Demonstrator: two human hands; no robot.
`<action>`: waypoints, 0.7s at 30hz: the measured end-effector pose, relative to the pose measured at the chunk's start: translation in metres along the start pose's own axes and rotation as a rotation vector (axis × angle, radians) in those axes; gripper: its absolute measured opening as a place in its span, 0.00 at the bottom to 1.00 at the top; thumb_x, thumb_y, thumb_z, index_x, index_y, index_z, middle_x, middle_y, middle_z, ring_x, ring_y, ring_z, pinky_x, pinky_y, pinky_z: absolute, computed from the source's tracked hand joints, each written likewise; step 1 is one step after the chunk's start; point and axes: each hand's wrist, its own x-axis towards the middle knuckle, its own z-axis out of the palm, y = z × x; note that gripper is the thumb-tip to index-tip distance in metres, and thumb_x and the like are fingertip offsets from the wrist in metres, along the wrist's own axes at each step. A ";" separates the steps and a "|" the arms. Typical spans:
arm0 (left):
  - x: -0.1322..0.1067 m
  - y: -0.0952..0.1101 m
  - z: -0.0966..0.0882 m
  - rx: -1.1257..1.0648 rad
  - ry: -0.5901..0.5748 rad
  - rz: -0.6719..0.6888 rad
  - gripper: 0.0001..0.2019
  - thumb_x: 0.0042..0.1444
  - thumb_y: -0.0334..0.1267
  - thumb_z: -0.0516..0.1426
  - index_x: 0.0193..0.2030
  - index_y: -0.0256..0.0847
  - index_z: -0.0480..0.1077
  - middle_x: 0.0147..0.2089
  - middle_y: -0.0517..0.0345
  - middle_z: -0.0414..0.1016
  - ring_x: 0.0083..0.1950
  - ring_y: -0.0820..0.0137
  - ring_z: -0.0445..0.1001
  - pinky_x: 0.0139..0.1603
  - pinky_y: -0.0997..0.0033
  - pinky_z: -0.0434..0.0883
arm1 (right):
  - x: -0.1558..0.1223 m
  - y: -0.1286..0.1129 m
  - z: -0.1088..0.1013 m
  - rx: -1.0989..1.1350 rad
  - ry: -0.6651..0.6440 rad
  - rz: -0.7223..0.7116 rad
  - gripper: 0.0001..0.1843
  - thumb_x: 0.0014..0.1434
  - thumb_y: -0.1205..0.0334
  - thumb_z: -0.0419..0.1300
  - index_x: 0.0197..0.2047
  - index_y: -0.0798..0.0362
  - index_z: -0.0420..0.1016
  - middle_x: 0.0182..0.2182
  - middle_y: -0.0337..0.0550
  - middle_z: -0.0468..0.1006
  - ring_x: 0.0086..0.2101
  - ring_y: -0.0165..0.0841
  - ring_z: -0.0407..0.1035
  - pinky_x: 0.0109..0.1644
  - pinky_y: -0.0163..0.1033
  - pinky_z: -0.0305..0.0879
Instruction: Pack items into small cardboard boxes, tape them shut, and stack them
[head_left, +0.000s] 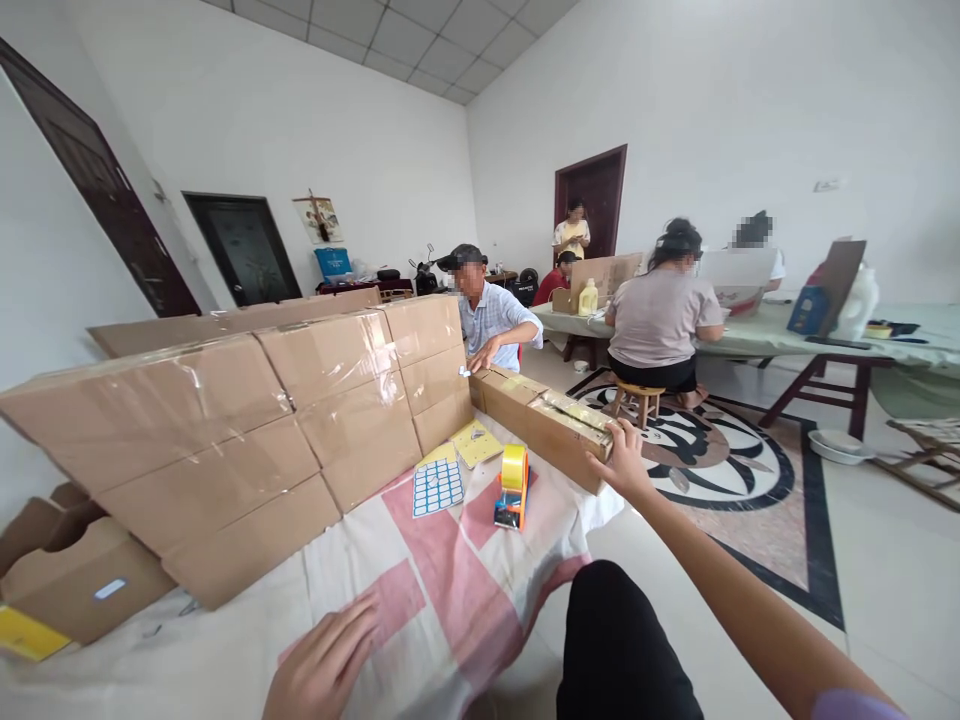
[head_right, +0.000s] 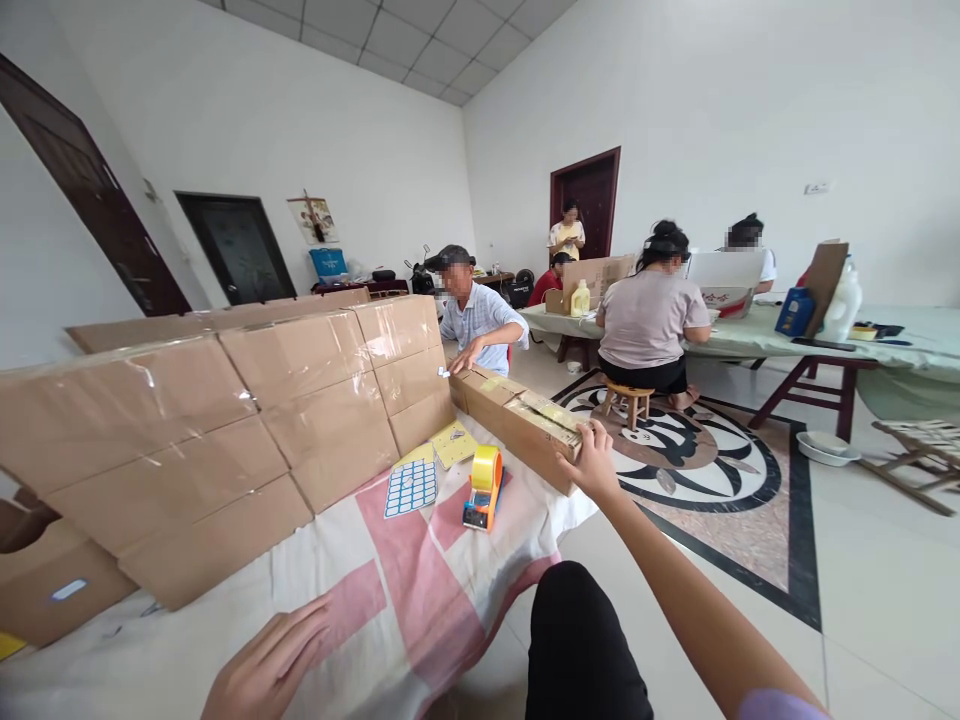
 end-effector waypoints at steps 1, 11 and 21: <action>0.002 0.001 0.000 -0.005 0.004 -0.007 0.13 0.67 0.34 0.52 0.46 0.49 0.79 0.51 0.60 0.83 0.47 0.66 0.83 0.46 0.70 0.81 | 0.005 -0.003 0.003 -0.004 -0.024 0.008 0.41 0.58 0.41 0.57 0.66 0.56 0.55 0.66 0.64 0.50 0.66 0.59 0.48 0.68 0.61 0.54; 0.005 0.000 0.003 0.009 0.051 -0.067 0.12 0.68 0.37 0.52 0.43 0.46 0.78 0.48 0.58 0.84 0.43 0.68 0.82 0.46 0.72 0.79 | 0.062 -0.052 0.034 -0.167 -0.447 0.116 0.49 0.61 0.42 0.60 0.73 0.59 0.45 0.73 0.68 0.34 0.63 0.58 0.61 0.63 0.53 0.62; -0.008 -0.026 -0.003 0.112 0.123 0.089 0.15 0.70 0.38 0.49 0.45 0.48 0.79 0.47 0.61 0.85 0.42 0.72 0.83 0.46 0.79 0.78 | 0.100 -0.070 0.072 -0.112 -0.541 0.154 0.56 0.57 0.50 0.68 0.77 0.54 0.40 0.74 0.70 0.25 0.59 0.59 0.69 0.61 0.52 0.63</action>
